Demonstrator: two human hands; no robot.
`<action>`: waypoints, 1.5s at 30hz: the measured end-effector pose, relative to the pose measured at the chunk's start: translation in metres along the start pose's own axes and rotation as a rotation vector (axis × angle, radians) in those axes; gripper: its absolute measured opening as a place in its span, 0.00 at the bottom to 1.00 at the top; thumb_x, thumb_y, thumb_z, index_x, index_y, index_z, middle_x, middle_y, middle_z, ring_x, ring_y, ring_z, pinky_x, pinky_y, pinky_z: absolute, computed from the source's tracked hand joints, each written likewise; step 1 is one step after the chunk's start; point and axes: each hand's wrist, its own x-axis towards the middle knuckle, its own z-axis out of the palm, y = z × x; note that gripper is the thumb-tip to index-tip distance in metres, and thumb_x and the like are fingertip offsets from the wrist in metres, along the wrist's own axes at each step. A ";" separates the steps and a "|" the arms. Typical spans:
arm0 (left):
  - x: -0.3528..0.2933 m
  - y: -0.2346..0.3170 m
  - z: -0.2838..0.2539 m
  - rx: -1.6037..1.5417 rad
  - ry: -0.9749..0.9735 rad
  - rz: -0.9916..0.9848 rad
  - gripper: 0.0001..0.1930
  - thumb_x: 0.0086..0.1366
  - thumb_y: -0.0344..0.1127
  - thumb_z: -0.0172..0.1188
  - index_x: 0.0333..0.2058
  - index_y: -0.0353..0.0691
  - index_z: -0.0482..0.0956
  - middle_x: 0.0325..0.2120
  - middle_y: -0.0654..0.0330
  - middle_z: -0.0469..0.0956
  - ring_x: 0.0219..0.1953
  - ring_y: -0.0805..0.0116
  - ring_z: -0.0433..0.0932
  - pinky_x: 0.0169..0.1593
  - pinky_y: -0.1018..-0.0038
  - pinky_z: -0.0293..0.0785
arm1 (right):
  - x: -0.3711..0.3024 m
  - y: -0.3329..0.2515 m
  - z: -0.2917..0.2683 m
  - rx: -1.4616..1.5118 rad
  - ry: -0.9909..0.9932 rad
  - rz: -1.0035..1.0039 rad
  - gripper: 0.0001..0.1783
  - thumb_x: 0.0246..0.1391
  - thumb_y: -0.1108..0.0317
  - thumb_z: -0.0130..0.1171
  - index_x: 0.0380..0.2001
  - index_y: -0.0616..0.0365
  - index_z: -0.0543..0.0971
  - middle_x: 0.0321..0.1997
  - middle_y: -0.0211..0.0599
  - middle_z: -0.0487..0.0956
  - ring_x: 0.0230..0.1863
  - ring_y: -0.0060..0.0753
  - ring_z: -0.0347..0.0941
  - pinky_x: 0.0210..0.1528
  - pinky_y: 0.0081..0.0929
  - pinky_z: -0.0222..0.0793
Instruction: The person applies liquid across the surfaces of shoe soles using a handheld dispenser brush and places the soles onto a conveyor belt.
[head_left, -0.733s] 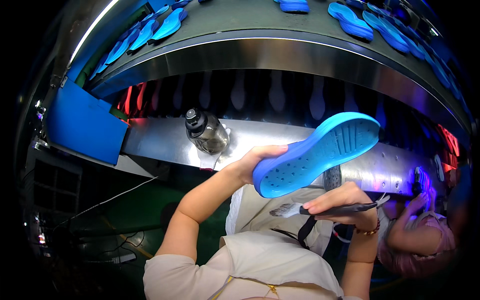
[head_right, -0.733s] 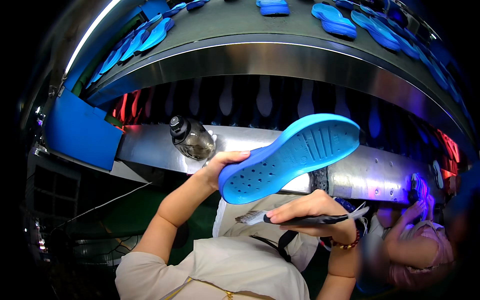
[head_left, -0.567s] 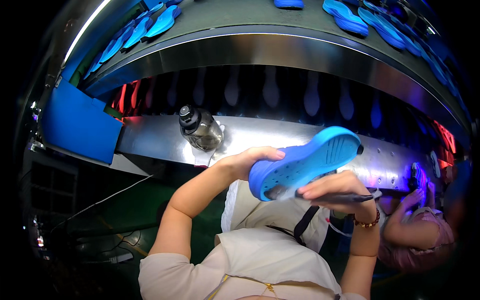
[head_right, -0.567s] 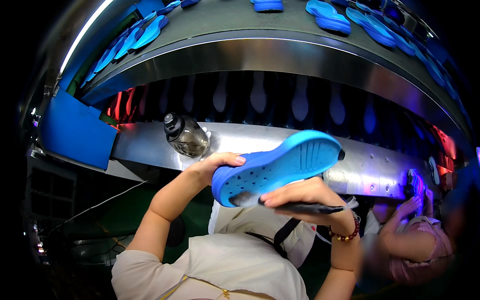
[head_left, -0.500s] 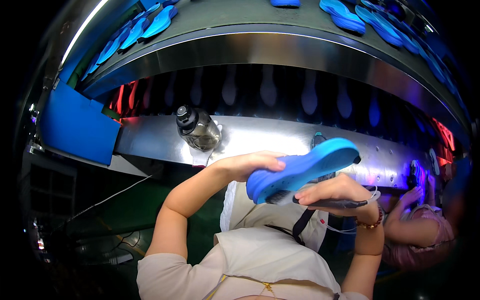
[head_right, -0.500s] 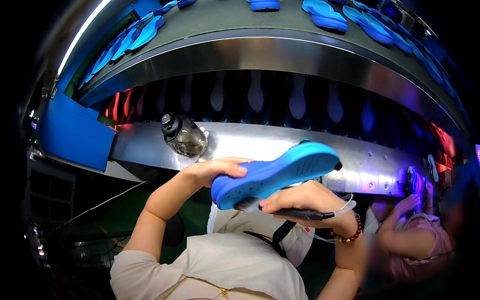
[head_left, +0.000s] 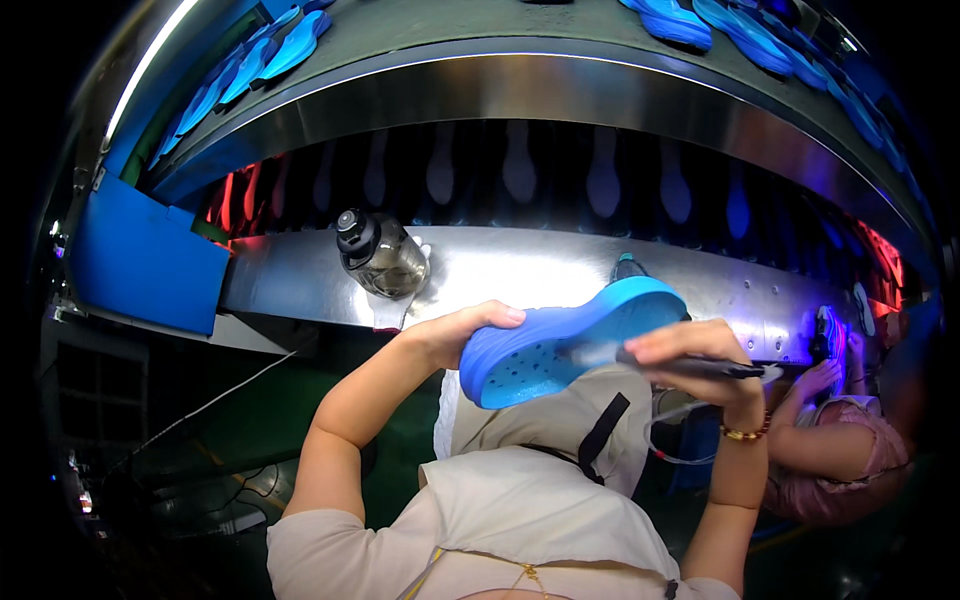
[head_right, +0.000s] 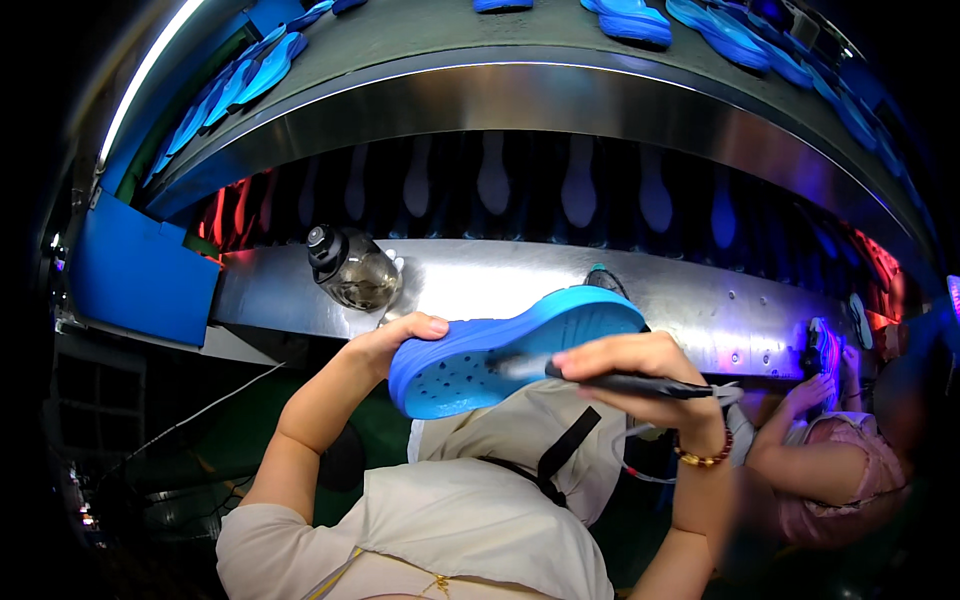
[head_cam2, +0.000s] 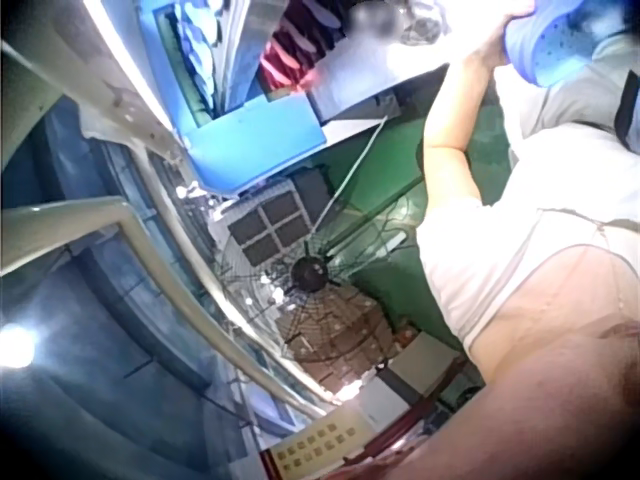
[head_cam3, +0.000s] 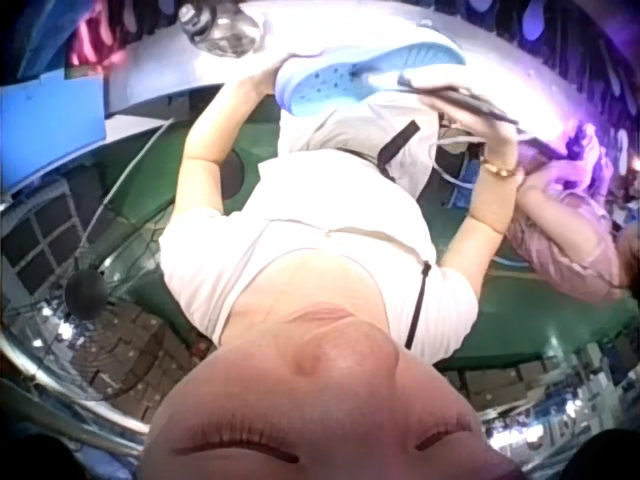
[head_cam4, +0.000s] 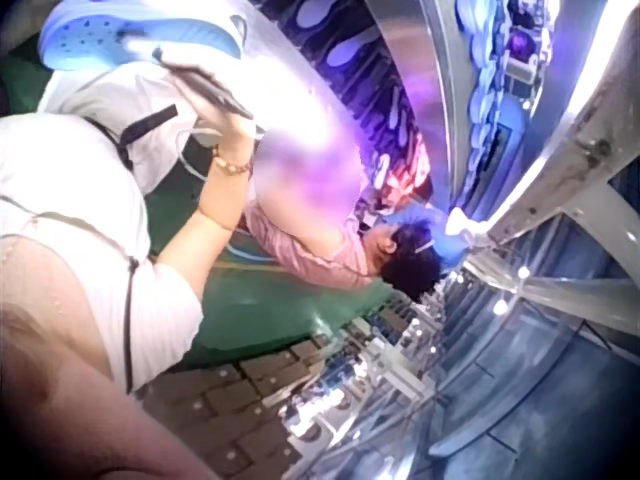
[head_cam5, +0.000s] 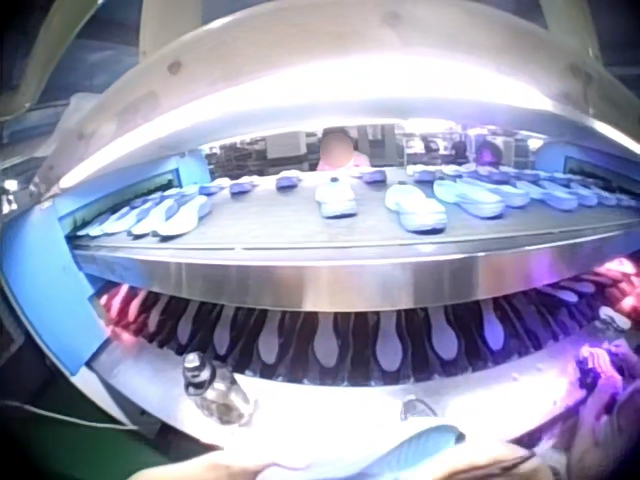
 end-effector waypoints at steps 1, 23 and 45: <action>0.000 0.000 0.002 -0.004 0.047 0.018 0.33 0.52 0.46 0.49 0.53 0.29 0.62 0.49 0.45 0.68 0.48 0.60 0.70 0.53 0.70 0.63 | -0.001 0.006 0.001 0.059 -0.002 0.064 0.12 0.40 0.79 0.61 0.33 0.64 0.78 0.36 0.44 0.79 0.41 0.36 0.76 0.45 0.25 0.70; 0.079 -0.041 -0.015 -0.670 -0.138 0.566 0.44 0.55 0.73 0.24 0.57 0.42 0.55 0.52 0.54 0.63 0.53 0.53 0.64 0.55 0.54 0.61 | 0.006 0.029 0.045 0.002 0.394 0.357 0.10 0.42 0.77 0.60 0.32 0.67 0.78 0.26 0.35 0.79 0.26 0.15 0.72 0.27 0.11 0.67; 0.064 -0.011 0.010 -0.538 -0.110 0.754 0.51 0.48 0.78 0.21 0.51 0.37 0.62 0.45 0.47 0.68 0.46 0.54 0.70 0.51 0.56 0.66 | 0.017 -0.007 0.057 -0.218 0.113 -0.173 0.10 0.35 0.75 0.63 0.28 0.60 0.78 0.27 0.38 0.79 0.27 0.34 0.76 0.32 0.24 0.70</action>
